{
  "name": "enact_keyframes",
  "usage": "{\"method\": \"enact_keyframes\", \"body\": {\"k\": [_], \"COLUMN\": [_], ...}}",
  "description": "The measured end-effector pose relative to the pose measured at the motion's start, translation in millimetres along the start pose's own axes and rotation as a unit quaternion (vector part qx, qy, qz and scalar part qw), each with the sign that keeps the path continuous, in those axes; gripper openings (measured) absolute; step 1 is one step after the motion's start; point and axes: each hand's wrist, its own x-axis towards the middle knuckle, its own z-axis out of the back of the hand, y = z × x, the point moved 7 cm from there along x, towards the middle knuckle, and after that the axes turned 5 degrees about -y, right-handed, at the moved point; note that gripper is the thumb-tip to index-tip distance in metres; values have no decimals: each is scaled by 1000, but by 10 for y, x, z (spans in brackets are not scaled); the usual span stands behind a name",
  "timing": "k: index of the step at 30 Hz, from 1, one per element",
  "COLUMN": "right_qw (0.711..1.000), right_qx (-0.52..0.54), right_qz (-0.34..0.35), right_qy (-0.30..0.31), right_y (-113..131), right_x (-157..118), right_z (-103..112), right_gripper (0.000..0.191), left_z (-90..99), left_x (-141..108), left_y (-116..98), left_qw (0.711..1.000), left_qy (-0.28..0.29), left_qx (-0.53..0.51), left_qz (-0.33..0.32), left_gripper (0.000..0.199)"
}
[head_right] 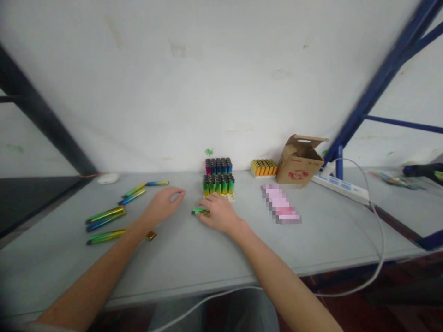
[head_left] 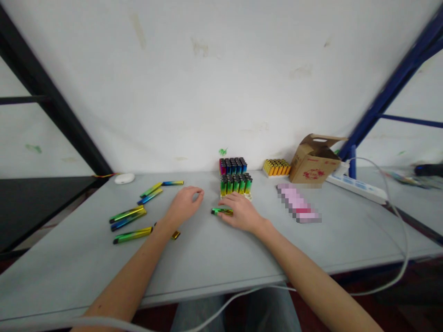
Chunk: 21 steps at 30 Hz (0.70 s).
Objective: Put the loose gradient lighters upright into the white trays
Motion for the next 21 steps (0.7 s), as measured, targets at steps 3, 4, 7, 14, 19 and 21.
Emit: {"method": "enact_keyframes", "body": {"k": [3,4,7,14,19,21], "right_qw": [999,999,998,835,624,593], "right_qx": [-15,-12,32,480,669,692], "right_qz": [-1,2,6,-216,-355,-375], "right_qy": [36,51,59,-158,-195,-173], "right_y": [17,25,34,-402,-601,-586], "right_x": [-14,-19,-20,11,-53,-53], "right_z": [-109,-144,-165,194,153,107], "right_gripper": [21,19,15,25,24,18], "left_z": [-39,-53,-79,-68,-137,-168], "left_x": [-13,-18,-31,-38,-54,-64], "left_y": [-36,-46,-73,-89,-140,-164], "left_qw": [1000,1000,1000,999,998,998], "left_qy": [5,9,21,30,51,58], "left_qx": [0,1,-6,-7,-12,-14], "left_qz": [-10,-13,-20,-20,-27,-30], "left_gripper": [32,31,32,32,32,32]}}
